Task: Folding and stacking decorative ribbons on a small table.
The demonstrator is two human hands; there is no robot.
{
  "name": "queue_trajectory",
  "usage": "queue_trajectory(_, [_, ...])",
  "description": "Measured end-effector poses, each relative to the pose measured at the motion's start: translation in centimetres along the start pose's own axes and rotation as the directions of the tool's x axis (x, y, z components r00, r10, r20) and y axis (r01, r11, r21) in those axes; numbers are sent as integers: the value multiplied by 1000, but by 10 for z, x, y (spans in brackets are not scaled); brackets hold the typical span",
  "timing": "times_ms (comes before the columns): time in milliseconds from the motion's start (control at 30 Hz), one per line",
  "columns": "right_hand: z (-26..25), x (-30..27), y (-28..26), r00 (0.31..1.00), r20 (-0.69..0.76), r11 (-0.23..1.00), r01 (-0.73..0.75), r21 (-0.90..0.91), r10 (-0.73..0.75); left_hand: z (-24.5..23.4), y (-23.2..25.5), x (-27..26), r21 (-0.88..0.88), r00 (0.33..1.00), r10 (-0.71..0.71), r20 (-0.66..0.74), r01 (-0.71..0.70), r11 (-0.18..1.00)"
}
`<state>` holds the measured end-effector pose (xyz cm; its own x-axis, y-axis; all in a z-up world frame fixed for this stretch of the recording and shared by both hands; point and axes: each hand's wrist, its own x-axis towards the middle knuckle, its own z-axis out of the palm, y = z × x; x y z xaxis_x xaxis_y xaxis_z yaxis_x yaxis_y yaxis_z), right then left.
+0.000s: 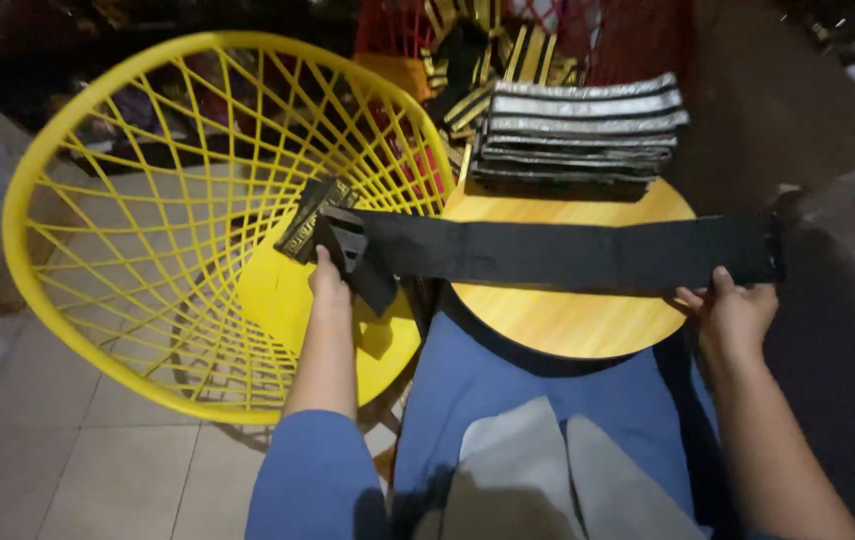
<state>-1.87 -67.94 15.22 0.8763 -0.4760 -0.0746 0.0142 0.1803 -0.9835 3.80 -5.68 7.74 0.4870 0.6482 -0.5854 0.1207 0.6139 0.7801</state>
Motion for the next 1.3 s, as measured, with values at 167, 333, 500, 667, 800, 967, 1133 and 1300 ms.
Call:
queue_trajectory(167, [-42,41,25,994,-47,990,99,103,-95,-33,2,102,-424,923,53,382,124,897])
queue_trajectory(333, [-60,47,27,989,-72,974,141,175,-130,-83,60,137,-567,835,155,528,210,797])
queue_trajectory(500, [-73,48,43,984,-120,984,148,100,-135,-127,119,112,-409,957,34,287,90,908])
queue_trajectory(667, [-81,40,56,988,-87,987,121,-106,-131,-122,160,82,-430,975,168,148,-90,899])
queue_trajectory(800, [-70,14,44,967,10,847,229,-479,-256,-94,187,27,-180,684,729,-7,-718,672])
queue_trajectory(967, [-17,-48,-13,805,123,691,566,-450,-580,-60,206,-88,380,139,975,175,-923,64])
queue_trajectory(1133, [23,-91,-82,787,67,701,580,-415,-613,-27,213,-180,353,14,891,454,-921,-165])
queue_trajectory(1300, [5,-59,-71,631,203,402,676,-618,-749,-35,223,-162,428,-148,810,567,-787,-443])
